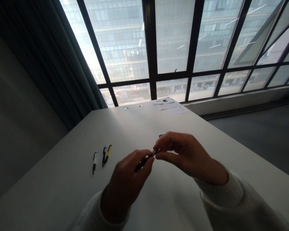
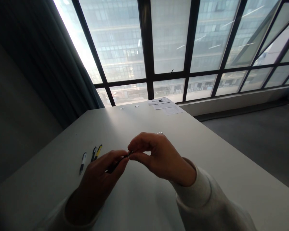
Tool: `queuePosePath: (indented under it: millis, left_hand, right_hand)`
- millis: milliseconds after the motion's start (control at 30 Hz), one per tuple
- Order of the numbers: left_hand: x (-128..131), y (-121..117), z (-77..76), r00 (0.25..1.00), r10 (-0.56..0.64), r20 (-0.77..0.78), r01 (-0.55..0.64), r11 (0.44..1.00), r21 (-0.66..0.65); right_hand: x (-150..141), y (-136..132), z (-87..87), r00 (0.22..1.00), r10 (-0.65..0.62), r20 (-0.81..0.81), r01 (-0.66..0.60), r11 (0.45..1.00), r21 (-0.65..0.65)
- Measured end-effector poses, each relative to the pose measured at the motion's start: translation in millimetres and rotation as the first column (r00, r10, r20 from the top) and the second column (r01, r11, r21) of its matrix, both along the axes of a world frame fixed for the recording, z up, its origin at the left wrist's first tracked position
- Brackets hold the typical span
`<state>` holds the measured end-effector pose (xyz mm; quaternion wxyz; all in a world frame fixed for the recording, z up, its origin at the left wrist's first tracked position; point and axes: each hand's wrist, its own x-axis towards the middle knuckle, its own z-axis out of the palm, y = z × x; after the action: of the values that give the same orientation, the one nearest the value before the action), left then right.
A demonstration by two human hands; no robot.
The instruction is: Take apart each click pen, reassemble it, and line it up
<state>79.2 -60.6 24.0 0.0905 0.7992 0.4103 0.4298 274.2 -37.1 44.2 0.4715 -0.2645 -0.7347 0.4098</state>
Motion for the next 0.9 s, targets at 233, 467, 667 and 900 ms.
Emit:
queuePosePath:
  millis: [233, 467, 667, 900]
  left_hand:
    - [3.7, -0.8, -0.4, 0.999, 0.033, -0.035, -0.033, 0.999, 0.002]
    - [2.8, 5.8, -2.5, 0.989, 0.145, -0.024, -0.142, 0.986, 0.09]
    - [1.5, 7.7, -5.8, 0.993, 0.111, -0.045, -0.108, 0.992, 0.065]
    - [-1.3, 9.5, -8.0, 0.995, 0.08, -0.051, -0.079, 0.996, 0.034]
  right_hand:
    - [3.3, -1.4, 4.1, 0.99, -0.1, 0.104, 0.084, 0.986, 0.147]
    - [23.0, 45.9, -36.9, 0.677, -0.284, 0.679, 0.104, 0.95, 0.294]
    - [8.1, 74.4, -104.8, 0.344, -0.062, 0.937, 0.1, 0.995, 0.029]
    - [4.8, 76.7, -115.9, 0.314, -0.012, 0.949, 0.111, 0.994, -0.024]
